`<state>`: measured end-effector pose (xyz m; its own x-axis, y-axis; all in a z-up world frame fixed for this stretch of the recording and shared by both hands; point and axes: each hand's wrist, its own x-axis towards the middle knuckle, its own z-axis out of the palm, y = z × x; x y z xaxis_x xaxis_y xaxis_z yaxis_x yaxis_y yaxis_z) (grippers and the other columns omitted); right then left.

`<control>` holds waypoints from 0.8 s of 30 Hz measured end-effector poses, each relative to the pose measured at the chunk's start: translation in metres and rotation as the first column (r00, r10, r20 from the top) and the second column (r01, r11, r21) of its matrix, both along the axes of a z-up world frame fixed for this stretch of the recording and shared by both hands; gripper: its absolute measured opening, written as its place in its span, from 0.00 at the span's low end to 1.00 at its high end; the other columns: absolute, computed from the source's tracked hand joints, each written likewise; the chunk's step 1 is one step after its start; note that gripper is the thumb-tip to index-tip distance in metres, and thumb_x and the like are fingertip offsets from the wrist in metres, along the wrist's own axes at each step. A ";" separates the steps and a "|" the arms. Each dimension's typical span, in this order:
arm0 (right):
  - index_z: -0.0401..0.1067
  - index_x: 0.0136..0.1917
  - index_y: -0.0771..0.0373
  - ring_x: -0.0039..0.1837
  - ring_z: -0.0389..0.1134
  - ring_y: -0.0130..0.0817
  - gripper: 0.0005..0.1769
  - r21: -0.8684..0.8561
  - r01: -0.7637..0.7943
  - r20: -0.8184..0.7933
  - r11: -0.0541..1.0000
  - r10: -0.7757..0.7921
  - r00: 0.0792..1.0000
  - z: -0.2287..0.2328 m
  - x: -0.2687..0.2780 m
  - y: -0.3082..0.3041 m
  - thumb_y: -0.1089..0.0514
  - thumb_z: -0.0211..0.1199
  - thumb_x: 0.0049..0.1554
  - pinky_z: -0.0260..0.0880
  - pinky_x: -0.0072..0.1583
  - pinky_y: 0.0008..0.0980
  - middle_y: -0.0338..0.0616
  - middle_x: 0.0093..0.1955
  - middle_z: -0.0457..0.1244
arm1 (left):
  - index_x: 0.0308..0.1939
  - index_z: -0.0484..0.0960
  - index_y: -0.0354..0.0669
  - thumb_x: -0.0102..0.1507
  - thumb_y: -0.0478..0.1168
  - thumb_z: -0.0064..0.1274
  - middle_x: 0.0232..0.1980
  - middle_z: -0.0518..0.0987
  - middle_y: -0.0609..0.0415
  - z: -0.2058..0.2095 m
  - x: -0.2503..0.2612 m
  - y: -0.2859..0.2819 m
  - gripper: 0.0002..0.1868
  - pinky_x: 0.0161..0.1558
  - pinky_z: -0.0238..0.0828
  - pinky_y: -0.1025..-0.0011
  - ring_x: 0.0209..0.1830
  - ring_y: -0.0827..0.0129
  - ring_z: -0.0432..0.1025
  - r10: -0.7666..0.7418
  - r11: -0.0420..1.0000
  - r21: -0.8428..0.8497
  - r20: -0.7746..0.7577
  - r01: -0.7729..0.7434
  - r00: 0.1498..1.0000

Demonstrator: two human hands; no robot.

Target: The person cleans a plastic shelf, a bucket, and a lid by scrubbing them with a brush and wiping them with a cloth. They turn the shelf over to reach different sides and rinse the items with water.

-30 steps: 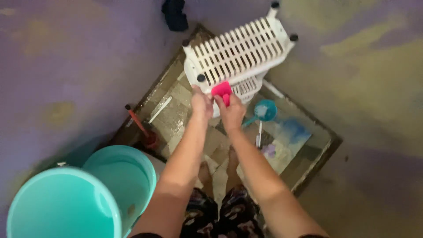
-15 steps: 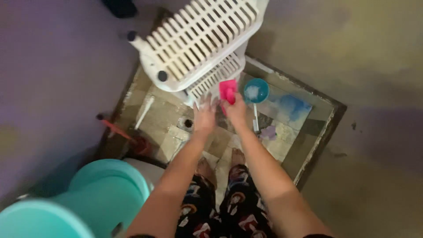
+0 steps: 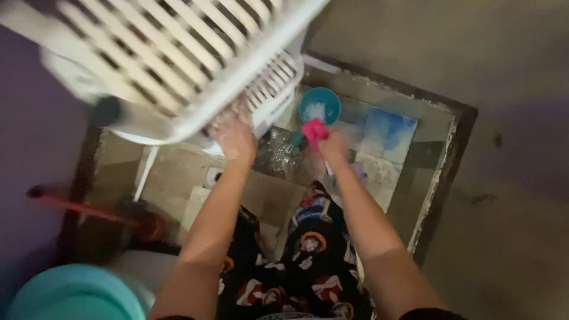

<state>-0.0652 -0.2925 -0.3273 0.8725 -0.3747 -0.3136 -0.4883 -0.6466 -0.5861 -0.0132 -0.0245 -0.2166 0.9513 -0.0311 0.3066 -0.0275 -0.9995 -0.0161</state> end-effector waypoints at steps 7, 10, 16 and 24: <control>0.80 0.49 0.58 0.52 0.72 0.57 0.19 -0.205 0.121 0.158 0.971 -0.089 0.983 -0.086 0.012 -0.066 0.45 0.73 0.50 0.72 0.53 0.49 0.58 0.46 0.70 | 0.70 0.70 0.49 0.74 0.34 0.49 0.82 0.61 0.49 -0.080 0.041 -0.066 0.20 0.78 0.53 0.39 0.80 0.50 0.57 -0.197 0.980 0.078 0.240 0.183 0.951; 0.78 0.52 0.61 0.52 0.72 0.59 0.14 -0.208 0.152 0.221 0.966 -0.105 0.970 -0.118 0.012 -0.095 0.53 0.66 0.55 0.72 0.52 0.52 0.60 0.46 0.70 | 0.68 0.74 0.36 0.71 0.31 0.49 0.81 0.59 0.37 -0.094 0.055 -0.062 0.20 0.77 0.52 0.41 0.83 0.44 0.54 -0.236 0.972 0.086 0.264 0.221 0.935; 0.79 0.53 0.60 0.49 0.70 0.63 0.15 -0.453 0.284 0.388 0.845 -0.100 0.916 -0.141 -0.080 -0.117 0.50 0.69 0.57 0.70 0.50 0.55 0.63 0.47 0.68 | 0.64 0.79 0.41 0.66 0.22 0.49 0.82 0.61 0.45 -0.054 0.036 -0.035 0.23 0.78 0.47 0.35 0.83 0.47 0.52 -0.365 0.930 0.059 0.251 0.362 0.897; 0.74 0.46 0.50 0.46 0.71 0.59 0.21 -0.778 -0.102 0.270 0.620 0.477 0.836 -0.275 -0.169 -0.128 0.46 0.68 0.38 0.68 0.53 0.66 0.56 0.41 0.66 | 0.55 0.80 0.33 0.67 0.29 0.54 0.76 0.66 0.42 -0.050 0.044 -0.041 0.12 0.75 0.44 0.32 0.80 0.43 0.56 -0.347 0.922 -0.069 0.293 0.382 0.891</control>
